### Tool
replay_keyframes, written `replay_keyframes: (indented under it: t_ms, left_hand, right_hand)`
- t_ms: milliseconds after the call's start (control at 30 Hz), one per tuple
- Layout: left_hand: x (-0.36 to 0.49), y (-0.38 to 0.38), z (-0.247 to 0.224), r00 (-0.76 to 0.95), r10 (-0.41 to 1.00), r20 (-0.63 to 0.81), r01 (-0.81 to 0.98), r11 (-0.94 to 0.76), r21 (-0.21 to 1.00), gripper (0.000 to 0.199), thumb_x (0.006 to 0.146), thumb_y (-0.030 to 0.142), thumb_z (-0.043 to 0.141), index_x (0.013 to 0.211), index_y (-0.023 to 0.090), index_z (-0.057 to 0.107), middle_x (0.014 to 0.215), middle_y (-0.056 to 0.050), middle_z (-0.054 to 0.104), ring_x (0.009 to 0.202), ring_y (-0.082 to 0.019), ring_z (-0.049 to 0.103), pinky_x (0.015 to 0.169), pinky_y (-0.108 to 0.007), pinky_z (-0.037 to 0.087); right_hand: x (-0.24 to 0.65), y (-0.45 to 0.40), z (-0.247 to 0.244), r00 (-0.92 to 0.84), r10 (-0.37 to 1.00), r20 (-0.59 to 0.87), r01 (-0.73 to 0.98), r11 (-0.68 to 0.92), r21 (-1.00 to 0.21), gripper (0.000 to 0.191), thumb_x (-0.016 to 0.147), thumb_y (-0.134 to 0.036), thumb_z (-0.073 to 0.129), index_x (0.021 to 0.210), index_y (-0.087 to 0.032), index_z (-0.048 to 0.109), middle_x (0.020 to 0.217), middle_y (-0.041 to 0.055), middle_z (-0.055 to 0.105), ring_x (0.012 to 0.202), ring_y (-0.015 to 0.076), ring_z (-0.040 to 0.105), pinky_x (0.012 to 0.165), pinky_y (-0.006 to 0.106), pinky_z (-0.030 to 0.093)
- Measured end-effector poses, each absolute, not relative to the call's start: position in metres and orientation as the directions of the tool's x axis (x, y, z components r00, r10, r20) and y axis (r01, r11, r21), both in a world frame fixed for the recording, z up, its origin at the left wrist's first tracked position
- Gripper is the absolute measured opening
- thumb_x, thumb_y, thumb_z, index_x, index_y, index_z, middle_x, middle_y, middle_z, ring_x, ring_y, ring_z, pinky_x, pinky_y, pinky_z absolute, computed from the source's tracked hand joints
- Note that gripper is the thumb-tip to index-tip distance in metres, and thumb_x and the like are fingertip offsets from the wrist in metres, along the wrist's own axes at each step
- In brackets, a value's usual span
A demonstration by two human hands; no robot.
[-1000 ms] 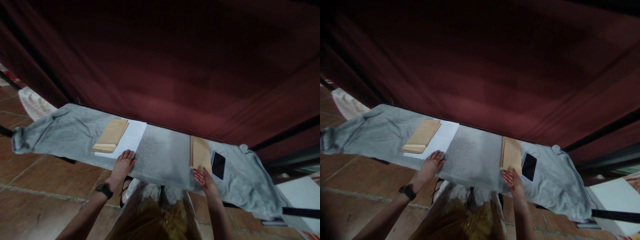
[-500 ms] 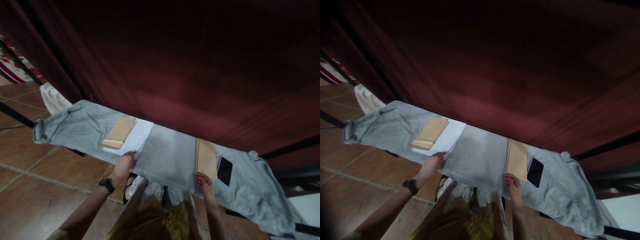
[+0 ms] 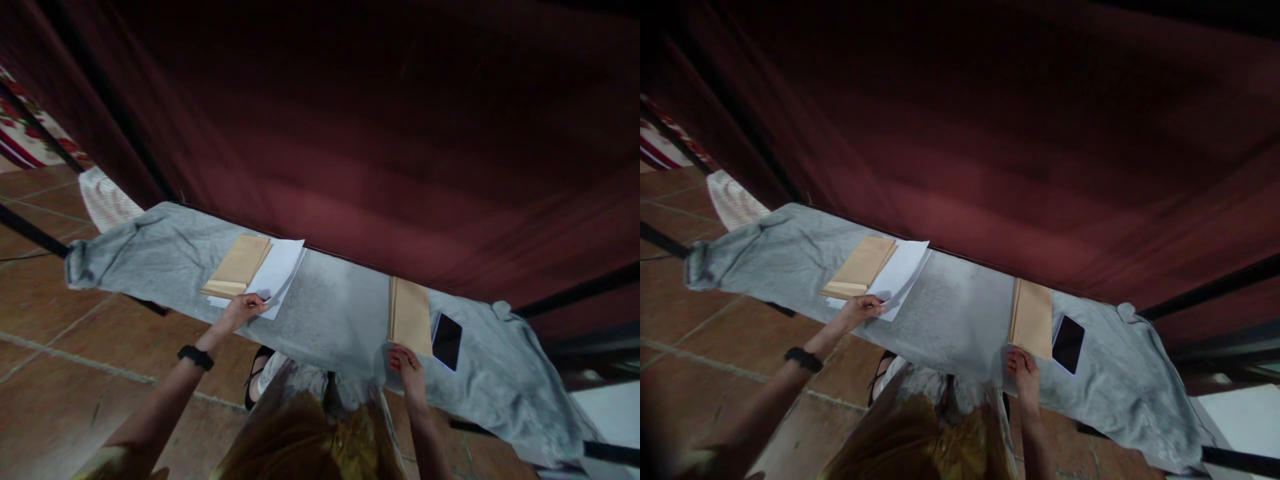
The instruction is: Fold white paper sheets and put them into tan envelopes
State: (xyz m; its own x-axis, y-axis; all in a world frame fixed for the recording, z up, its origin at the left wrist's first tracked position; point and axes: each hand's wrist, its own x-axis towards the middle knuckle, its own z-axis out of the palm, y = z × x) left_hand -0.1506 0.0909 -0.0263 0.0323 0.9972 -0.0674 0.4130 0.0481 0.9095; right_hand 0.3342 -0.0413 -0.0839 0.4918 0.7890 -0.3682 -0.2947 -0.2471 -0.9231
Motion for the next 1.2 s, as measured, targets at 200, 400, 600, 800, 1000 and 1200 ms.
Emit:
replay_keyframes:
  t_ms: [200,400,600,800,1000,1200]
  left_hand:
    - [-0.154,0.097,-0.011,0.129,0.983,-0.132,0.289,0.09,0.953,0.053,0.06,0.067,0.082,0.064,0.019,0.062,0.064,-0.001,0.064,0.063,-0.016,0.058,0.062,-0.027,0.045]
    - [-0.153,0.098,-0.009,0.149,0.977,-0.15,0.25,0.11,0.962,0.051,0.062,0.064,0.083,0.064,0.018,0.061,0.061,0.001,0.063,0.059,-0.013,0.057,0.062,-0.026,0.046]
    - [-0.151,0.096,-0.014,-0.02,0.994,-0.112,0.216,0.113,0.97,0.055,0.056,0.066,0.084,0.075,0.018,0.066,0.063,0.0,0.067,0.054,-0.014,0.059,0.058,-0.028,0.049]
    - [-0.135,0.089,-0.017,-0.007,0.999,-0.041,0.477,0.039,0.878,0.039,0.071,0.058,0.071,0.066,0.021,0.065,0.055,0.001,0.063,0.052,-0.015,0.054,0.054,-0.026,0.042]
    - [-0.111,0.073,-0.016,0.073,0.995,0.072,0.836,-0.101,0.539,0.018,0.09,0.032,0.057,0.077,0.022,0.065,0.074,-0.003,0.072,0.07,-0.018,0.064,0.065,-0.026,0.042]
    - [-0.102,0.059,-0.014,0.118,0.99,0.076,0.895,-0.139,0.424,0.016,0.096,0.029,0.053,0.085,0.022,0.063,0.085,-0.007,0.073,0.079,-0.021,0.067,0.072,-0.029,0.045]
  right_hand:
    - [0.323,-0.039,-0.081,0.532,0.793,-0.298,-0.139,-0.265,-0.954,0.024,0.063,-0.045,0.084,0.073,-0.024,0.077,0.075,0.0069,0.079,0.059,0.0167,0.068,0.054,0.025,0.055]
    - [0.305,-0.035,-0.079,0.489,0.817,-0.305,-0.129,-0.278,-0.952,0.033,0.063,-0.051,0.084,0.078,-0.023,0.076,0.075,0.0047,0.078,0.057,0.0164,0.065,0.052,0.025,0.054]
    - [0.284,-0.027,-0.072,0.449,0.823,-0.349,-0.174,-0.303,-0.937,0.028,0.067,-0.049,0.084,0.076,-0.024,0.074,0.071,0.0028,0.077,0.056,0.0166,0.063,0.051,0.026,0.051]
    - [0.24,-0.009,-0.06,0.314,0.889,-0.334,-0.156,-0.298,-0.942,0.028,0.069,-0.05,0.081,0.076,-0.025,0.074,0.073,0.003,0.076,0.058,0.0173,0.063,0.052,0.026,0.05]
    - [0.167,0.033,-0.048,0.139,0.947,-0.29,-0.077,-0.282,-0.956,0.031,0.077,-0.054,0.071,0.084,-0.024,0.074,0.078,0.002,0.076,0.065,0.0178,0.066,0.056,0.026,0.053]
    - [0.09,0.082,-0.04,-0.001,0.963,-0.27,-0.024,-0.27,-0.963,0.023,0.083,-0.046,0.071,0.082,-0.023,0.073,0.074,-0.0006,0.072,0.061,0.0149,0.062,0.053,0.024,0.05]
